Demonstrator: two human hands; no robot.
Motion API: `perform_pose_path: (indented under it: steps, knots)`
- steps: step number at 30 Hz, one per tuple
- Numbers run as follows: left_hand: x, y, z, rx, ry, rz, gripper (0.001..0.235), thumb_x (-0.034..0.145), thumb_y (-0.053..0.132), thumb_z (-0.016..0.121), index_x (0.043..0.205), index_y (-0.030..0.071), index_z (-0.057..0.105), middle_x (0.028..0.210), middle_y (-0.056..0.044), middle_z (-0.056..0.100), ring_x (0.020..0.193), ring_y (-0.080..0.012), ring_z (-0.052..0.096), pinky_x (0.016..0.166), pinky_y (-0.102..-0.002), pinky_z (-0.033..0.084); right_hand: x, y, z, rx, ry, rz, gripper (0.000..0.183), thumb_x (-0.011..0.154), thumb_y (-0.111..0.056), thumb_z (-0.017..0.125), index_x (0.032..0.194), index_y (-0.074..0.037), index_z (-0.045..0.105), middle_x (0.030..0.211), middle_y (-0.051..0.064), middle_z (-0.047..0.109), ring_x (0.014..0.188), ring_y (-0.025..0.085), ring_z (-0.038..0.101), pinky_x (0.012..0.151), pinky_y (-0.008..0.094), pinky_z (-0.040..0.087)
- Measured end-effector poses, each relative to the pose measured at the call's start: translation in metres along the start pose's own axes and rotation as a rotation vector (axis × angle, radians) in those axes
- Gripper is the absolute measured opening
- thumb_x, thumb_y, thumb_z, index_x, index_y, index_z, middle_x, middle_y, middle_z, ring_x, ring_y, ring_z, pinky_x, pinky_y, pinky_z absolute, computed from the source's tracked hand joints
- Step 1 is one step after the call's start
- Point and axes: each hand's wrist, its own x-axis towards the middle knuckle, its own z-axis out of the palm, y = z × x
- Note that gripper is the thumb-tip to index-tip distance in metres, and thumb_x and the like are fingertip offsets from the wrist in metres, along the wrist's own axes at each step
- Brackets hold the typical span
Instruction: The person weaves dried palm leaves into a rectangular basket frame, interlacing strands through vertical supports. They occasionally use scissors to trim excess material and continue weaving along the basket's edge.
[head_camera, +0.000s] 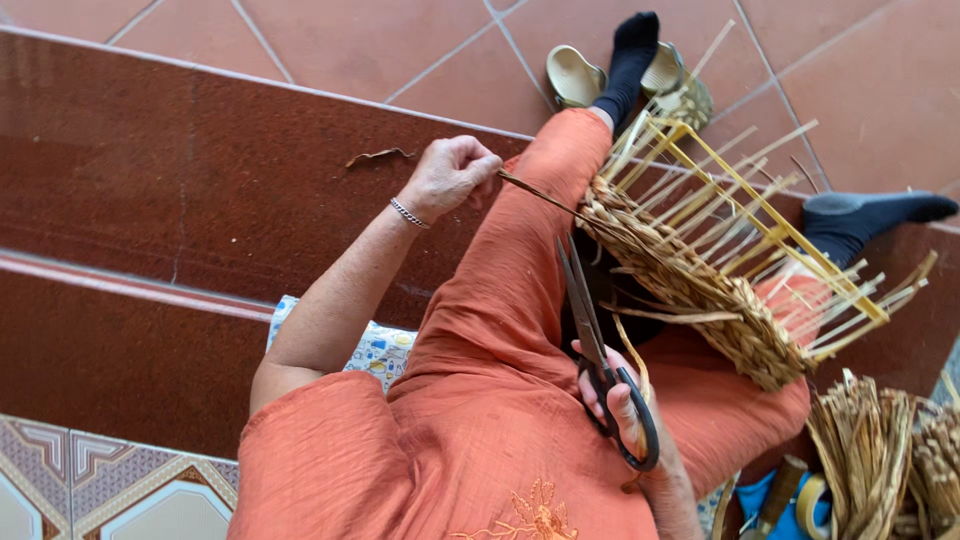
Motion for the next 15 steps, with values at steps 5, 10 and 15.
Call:
perform_pose_path:
  steps: [5,10,15]
  knots:
    - [-0.015,0.017,0.025,0.825,0.439,0.894,0.019,0.086,0.007,0.076,0.102,0.006,0.065,0.096,-0.010,0.068,0.088,-0.0277,0.067,0.077,-0.036,0.056,-0.030,-0.001,-0.018,-0.227,0.065,-0.006,0.113,0.074,-0.079,0.071,0.149,0.003,0.049,0.079,-0.004,0.050,0.068,0.005,0.043,0.058,0.021,0.036]
    - [-0.052,0.011,0.078,0.442,-0.082,0.762,0.011,0.089,-0.002,0.074,0.099,0.004,0.071,0.088,-0.008,0.069,0.072,-0.0181,0.066,0.065,-0.029,0.054,-0.047,-0.008,-0.009,-0.028,0.013,-0.091,0.118,0.071,-0.078,0.076,0.151,0.004,0.047,0.088,-0.004,0.053,0.074,0.006,0.044,0.062,0.024,0.035]
    - [-0.077,-0.015,0.165,0.003,-0.731,-0.391,0.053,0.107,0.045,0.051,0.094,-0.001,0.075,0.079,-0.016,0.073,0.066,-0.0198,0.070,0.060,-0.029,0.058,-0.055,-0.004,-0.003,0.008,-0.045,-0.129,0.112,0.069,-0.068,0.083,0.149,0.003,0.051,0.097,-0.001,0.055,0.085,0.010,0.048,0.073,0.025,0.038]
